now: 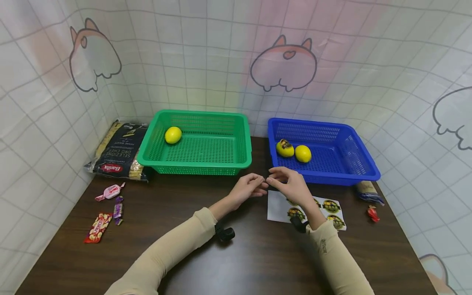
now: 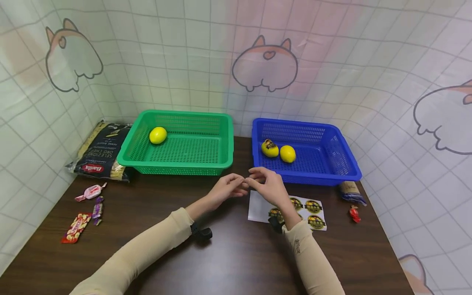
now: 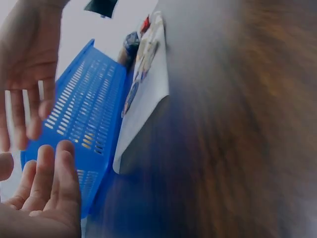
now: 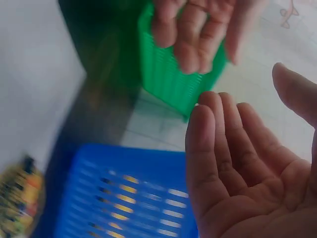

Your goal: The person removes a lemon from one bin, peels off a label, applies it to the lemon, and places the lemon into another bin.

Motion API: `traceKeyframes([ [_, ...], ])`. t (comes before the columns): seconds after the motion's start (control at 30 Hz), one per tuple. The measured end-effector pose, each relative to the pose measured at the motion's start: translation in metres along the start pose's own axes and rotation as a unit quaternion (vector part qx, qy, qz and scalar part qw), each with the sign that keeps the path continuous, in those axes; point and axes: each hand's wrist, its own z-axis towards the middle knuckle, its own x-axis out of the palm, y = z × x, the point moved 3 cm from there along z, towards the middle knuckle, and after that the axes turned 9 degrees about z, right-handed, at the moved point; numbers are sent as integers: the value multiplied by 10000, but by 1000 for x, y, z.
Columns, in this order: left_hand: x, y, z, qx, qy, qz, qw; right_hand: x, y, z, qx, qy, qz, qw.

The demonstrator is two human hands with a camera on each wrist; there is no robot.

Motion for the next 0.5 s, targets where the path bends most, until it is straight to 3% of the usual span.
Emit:
traceKeyframes([
  [0.27, -11, 7, -22, 129, 88, 856, 9962, 21, -21, -13, 446, 489, 907, 9937],
  [0.5, -15, 7, -35, 314, 351, 1160, 9921, 31, -27, -16, 690, 700, 1193, 9880],
])
